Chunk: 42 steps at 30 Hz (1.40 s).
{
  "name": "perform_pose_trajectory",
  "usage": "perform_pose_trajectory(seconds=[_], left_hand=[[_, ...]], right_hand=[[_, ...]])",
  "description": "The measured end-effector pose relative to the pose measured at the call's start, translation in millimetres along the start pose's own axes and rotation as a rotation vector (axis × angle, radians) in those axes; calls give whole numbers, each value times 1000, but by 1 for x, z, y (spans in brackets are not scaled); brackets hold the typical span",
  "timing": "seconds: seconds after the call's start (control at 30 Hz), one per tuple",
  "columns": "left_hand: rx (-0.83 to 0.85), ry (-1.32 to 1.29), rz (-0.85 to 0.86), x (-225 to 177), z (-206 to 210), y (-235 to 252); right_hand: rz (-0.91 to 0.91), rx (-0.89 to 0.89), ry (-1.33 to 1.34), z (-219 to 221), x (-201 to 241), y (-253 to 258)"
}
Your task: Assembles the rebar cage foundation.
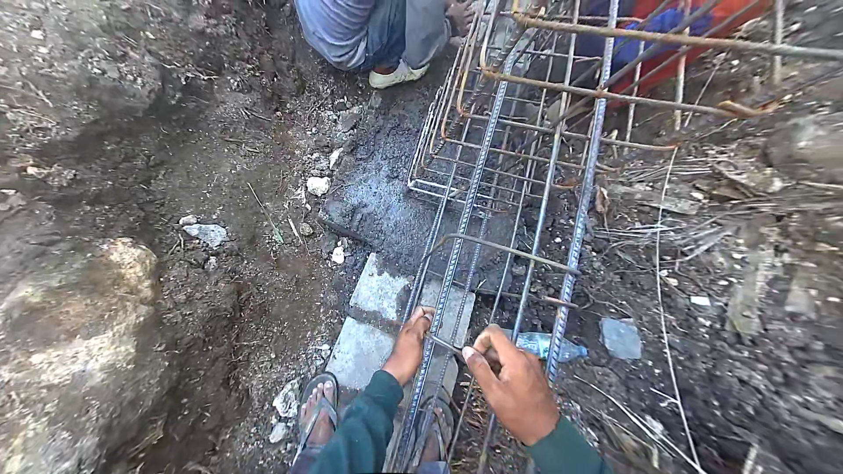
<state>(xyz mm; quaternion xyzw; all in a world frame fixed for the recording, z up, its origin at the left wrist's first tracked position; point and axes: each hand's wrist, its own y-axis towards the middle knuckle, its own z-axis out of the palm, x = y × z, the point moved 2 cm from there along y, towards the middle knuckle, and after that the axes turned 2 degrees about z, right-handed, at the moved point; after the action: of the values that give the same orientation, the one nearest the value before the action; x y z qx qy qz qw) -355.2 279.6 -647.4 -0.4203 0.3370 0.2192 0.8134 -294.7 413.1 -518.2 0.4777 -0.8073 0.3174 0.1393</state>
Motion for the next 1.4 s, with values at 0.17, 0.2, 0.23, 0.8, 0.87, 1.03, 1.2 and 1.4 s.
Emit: perform_pose_trajectory(seconds=[0.17, 0.2, 0.23, 0.8, 0.87, 1.03, 1.2, 1.4], left_hand=[[-29, 27, -79, -9, 0, 0], [-41, 16, -85, -9, 0, 0], [-53, 4, -86, -9, 0, 0], [-290, 90, -178, -9, -33, -4], [-312, 54, -190, -6, -39, -7], [-359, 66, -159, -17, -50, 1], [-159, 322, -186, -23, -26, 9], [179, 353, -215, -31, -13, -2]], right_hand=[[25, 20, -111, -2, 9, 3], [65, 34, -114, -4, 12, 2], [127, 56, -110, -7, 13, 3], [338, 291, -182, -8, 29, 5], [320, 336, -229, -6, 28, 0], [113, 238, -119, -7, 21, -15], [-10, 79, -111, -5, 8, -31], [132, 68, -21, 0, 9, -34]])
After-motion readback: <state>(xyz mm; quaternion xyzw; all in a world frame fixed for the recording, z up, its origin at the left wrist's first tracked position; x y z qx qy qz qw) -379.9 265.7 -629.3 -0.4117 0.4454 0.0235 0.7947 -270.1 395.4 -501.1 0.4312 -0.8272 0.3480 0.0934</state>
